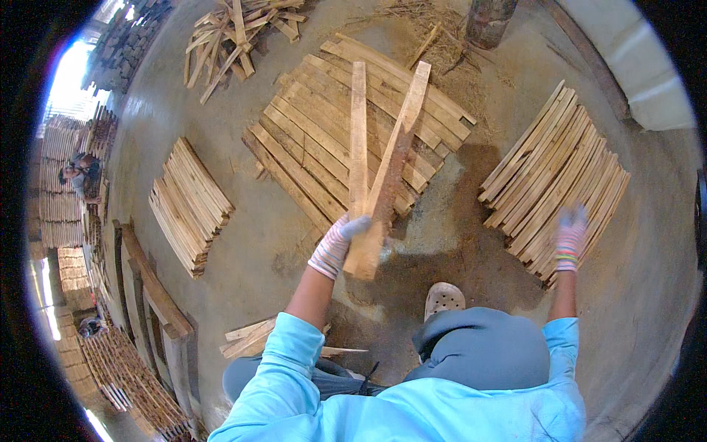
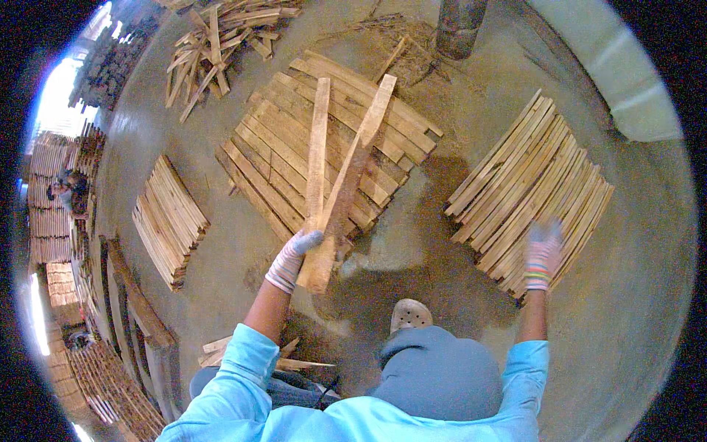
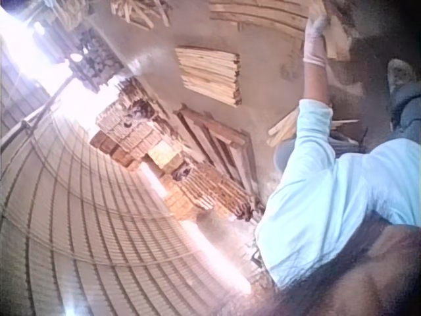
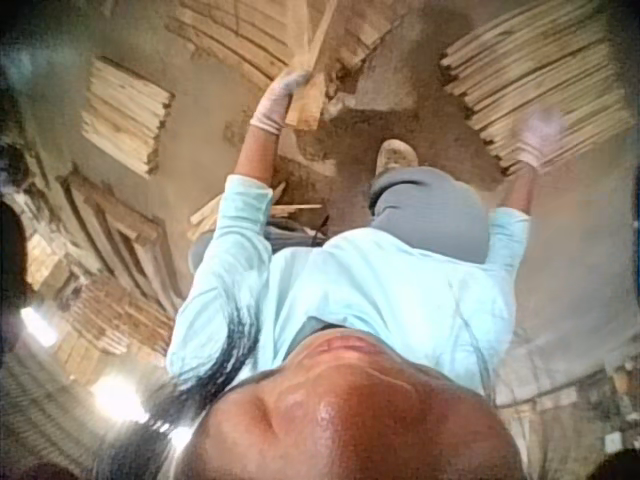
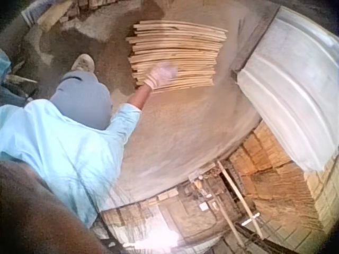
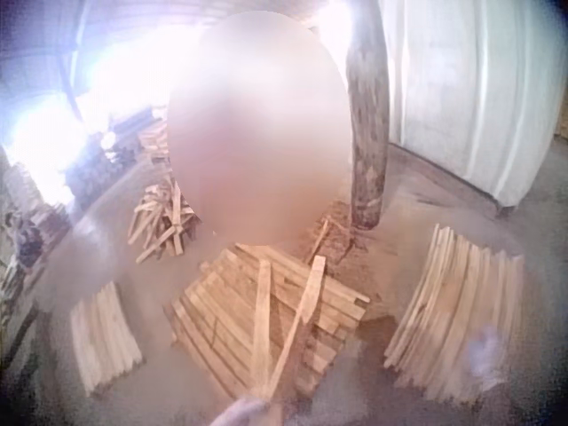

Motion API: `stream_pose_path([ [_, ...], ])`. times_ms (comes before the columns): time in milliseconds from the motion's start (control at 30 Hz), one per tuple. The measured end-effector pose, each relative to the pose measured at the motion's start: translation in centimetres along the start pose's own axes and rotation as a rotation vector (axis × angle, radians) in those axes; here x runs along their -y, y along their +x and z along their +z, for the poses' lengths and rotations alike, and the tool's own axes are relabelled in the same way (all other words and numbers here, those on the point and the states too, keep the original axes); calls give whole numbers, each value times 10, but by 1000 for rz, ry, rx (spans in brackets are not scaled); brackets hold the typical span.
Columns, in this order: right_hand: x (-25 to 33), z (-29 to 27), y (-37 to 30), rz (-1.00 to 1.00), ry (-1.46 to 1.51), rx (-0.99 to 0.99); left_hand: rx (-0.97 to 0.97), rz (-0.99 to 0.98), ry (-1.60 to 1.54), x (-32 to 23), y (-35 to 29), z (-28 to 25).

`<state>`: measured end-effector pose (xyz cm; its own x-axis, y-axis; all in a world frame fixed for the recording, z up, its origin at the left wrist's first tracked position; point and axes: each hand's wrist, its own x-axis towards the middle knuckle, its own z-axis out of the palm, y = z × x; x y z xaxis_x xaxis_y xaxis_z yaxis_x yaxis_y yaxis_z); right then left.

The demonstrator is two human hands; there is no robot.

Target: The person repeatedly picks up thin wooden planks from a pile on the floor and places them into a neat stack. The person handles the planks one at a time, aligning them before adding them to the growing stack.

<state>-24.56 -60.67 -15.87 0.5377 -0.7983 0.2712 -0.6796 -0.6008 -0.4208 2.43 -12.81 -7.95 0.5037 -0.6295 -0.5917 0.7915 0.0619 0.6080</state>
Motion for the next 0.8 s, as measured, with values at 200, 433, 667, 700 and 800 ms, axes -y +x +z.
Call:
stream_pose_path([
  [200, 252, 38, -137, 293, 930, 1852, -43, 2, 185, 20, 3, 28],
  [433, 244, 12, -149, 538, 860, 1784, -160, 144, 253, 21, -32, -5],
  [667, 241, 25, -182, 418, 575, 1700, -119, 234, -164, 0, -96, -86],
  [700, 264, 31, -174, 261, 557, 1677, -111, 249, -211, -2, -104, -100],
  [800, 372, 54, -101, -237, 735, 1362, -18, 297, -317, -2, -130, -140],
])
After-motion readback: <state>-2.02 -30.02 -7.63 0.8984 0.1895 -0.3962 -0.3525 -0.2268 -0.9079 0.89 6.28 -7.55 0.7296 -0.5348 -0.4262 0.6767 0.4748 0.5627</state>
